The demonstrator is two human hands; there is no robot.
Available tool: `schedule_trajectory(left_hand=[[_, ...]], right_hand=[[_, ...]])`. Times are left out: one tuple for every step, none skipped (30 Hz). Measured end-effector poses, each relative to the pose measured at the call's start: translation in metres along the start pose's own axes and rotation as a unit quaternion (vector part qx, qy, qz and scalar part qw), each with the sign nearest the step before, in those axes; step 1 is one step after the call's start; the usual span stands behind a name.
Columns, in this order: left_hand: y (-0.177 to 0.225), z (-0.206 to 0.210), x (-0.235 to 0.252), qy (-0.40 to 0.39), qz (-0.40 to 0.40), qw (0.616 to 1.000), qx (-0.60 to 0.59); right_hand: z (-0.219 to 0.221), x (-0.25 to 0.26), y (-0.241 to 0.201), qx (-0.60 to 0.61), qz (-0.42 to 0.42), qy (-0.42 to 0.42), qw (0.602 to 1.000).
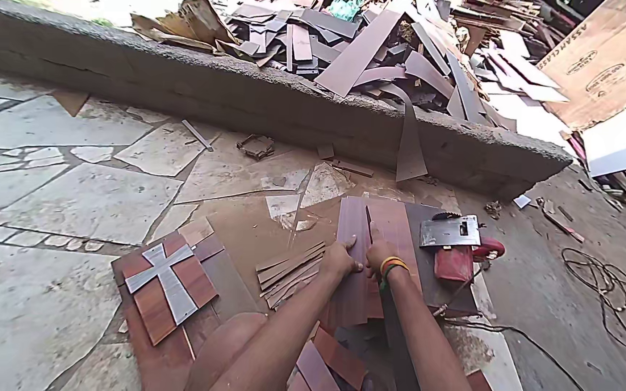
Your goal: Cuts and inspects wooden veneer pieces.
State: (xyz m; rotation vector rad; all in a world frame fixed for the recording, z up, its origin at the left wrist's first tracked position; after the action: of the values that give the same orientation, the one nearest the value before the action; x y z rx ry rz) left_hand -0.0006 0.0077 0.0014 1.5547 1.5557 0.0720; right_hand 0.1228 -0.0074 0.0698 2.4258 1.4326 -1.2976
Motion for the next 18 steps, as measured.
schedule_trajectory(left_hand=[[0.001,0.0,0.0,0.001,0.0,1.0,0.001],[0.002,-0.001,0.0,0.001,-0.001,1.0,0.001],[0.003,-0.002,0.0,0.0,-0.002,1.0,0.001],[0.003,-0.002,-0.001,-0.002,-0.003,1.0,0.002],[0.002,-0.002,0.0,-0.004,-0.005,1.0,0.003],[0.002,-0.001,0.0,-0.004,-0.006,1.0,0.004],[0.002,-0.001,0.0,-0.004,-0.008,1.0,0.005],[0.002,-0.002,0.001,-0.003,-0.01,1.0,0.005],[0.003,-0.002,0.001,-0.004,-0.012,1.0,0.005],[0.003,-0.002,0.001,-0.006,-0.013,1.0,0.005],[0.004,-0.002,0.001,-0.007,-0.012,1.0,0.007],[0.004,-0.003,0.0,-0.007,-0.011,1.0,0.006],[0.003,-0.002,0.0,-0.006,-0.009,1.0,0.003],[0.003,-0.002,0.001,-0.004,-0.009,1.0,0.003],[0.003,-0.002,0.001,-0.005,-0.01,1.0,0.002],[0.004,-0.002,0.0,-0.006,-0.011,1.0,0.003],[0.004,-0.002,0.0,-0.006,-0.013,1.0,0.002],[0.004,-0.003,-0.001,-0.006,-0.014,1.0,0.002]], right_hand=[[-0.001,0.001,0.0,-0.003,0.0,-0.002,1.0],[-0.003,0.003,0.001,-0.001,-0.001,-0.004,1.0],[-0.004,0.004,0.001,0.005,-0.002,-0.009,1.0],[-0.005,0.005,0.003,0.014,-0.003,-0.015,1.0],[-0.007,0.006,0.005,0.02,-0.003,-0.021,1.0],[-0.008,0.007,0.006,0.027,-0.002,-0.027,0.999],[-0.01,0.007,0.007,0.035,0.0,-0.033,0.999],[-0.011,0.007,0.008,0.043,0.002,-0.037,0.998],[-0.012,0.007,0.009,0.049,0.003,-0.039,0.998],[-0.013,0.008,0.011,0.048,0.002,-0.042,0.998],[-0.012,0.007,0.012,0.043,0.001,-0.042,0.998],[-0.012,0.005,0.012,0.032,0.001,-0.042,0.999],[-0.011,0.002,0.011,0.02,0.001,-0.044,0.999],[-0.01,0.0,0.01,0.01,0.003,-0.045,0.999],[-0.01,-0.002,0.009,0.002,0.007,-0.045,0.999],[-0.009,-0.003,0.009,-0.003,0.009,-0.044,0.999],[-0.008,-0.003,0.01,-0.007,0.01,-0.043,0.999],[-0.007,-0.004,0.01,-0.013,0.01,-0.043,0.999]])
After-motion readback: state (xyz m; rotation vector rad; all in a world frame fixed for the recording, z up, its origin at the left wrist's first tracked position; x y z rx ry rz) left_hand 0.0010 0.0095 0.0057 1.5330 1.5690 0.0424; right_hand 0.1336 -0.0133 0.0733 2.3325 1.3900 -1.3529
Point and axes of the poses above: each hand's wrist, its own x-axis towards the middle knuckle, its own z-axis out of the palm, y = z × x, the point moved 1 cm from there along x, towards the middle knuckle, and after that the axes turned 2 degrees about -x, right-handed, at the moved point
